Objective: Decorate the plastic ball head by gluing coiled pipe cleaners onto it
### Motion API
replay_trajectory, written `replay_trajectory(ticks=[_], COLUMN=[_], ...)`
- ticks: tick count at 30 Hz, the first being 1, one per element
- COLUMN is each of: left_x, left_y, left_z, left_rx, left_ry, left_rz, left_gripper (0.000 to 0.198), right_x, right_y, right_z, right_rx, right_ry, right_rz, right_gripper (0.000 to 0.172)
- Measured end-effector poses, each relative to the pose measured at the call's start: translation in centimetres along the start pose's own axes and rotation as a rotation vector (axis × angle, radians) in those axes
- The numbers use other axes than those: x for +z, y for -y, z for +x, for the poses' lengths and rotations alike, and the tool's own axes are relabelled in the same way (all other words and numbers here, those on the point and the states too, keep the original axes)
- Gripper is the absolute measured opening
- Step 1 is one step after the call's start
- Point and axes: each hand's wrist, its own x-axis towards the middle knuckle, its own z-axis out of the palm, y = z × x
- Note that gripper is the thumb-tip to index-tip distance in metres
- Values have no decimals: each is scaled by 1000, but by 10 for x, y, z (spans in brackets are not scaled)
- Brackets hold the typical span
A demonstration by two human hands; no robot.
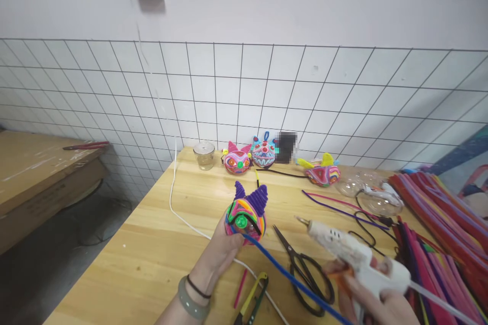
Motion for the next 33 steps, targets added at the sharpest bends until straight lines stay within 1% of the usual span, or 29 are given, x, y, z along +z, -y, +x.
replay_trajectory(ticks=[2,4,5,7,8,9,12,14,16,17,18,19,20,21,22,24,25,27,31,33], left_x=[0,0,0,-1,-1,-2,-5,-6,-6,-6,-4,-3,-1,1,3,6,7,6,3,3], left_y=[1,2,3,4,5,5,7,9,10,10,10,10,9,8,7,5,5,6,9,10], left_z=[1,2,2,2,2,2,2,3,3,2,2,1,0,-1,-2,-3,-4,-3,-2,-2], left_rx=[7,17,23,32,34,33,21,13,4,-3,-11,-18,-24,-28,-31,-33,-33,-24,-8,-11], left_ry=[-9,-17,-20,-29,-37,-46,-62,-56,-41,-31,-22,-17,-14,-15,-16,-21,-24,-21,-6,-17], left_rz=[0,7,13,24,28,30,44,65,86,95,105,117,130,146,162,191,203,218,229,232], left_gripper=[69,67,65,63,63,65,71,70,66,65,66,66,67,68,68,67,67,68,68,69], right_x=[-2,-1,1,4,4,2,-13,-23,-25,-21,-14,-4,7,20,32,54,62,72,76,76], right_y=[6,9,8,5,3,1,5,18,37,48,60,70,80,88,93,98,98,95,89,87], right_z=[14,30,38,49,53,55,59,57,49,43,35,25,15,6,-3,-16,-19,-21,-15,-12], right_rx=[74,176,219,273,281,267,154,74,-27,-79,-124,-175,-184,-162,-147,-113,-116,-148,-360,-465], right_ry=[-20,-54,-84,-134,-138,-119,-38,-57,-107,-68,80,255,424,570,636,685,688,612,370,293], right_rz=[142,284,315,277,205,82,-344,-557,-774,-834,-800,-706,-577,-457,-382,-366,-350,-372,-519,-550], right_gripper=[40,34,31,26,23,24,42,43,40,40,40,42,44,43,40,30,25,20,20,19])
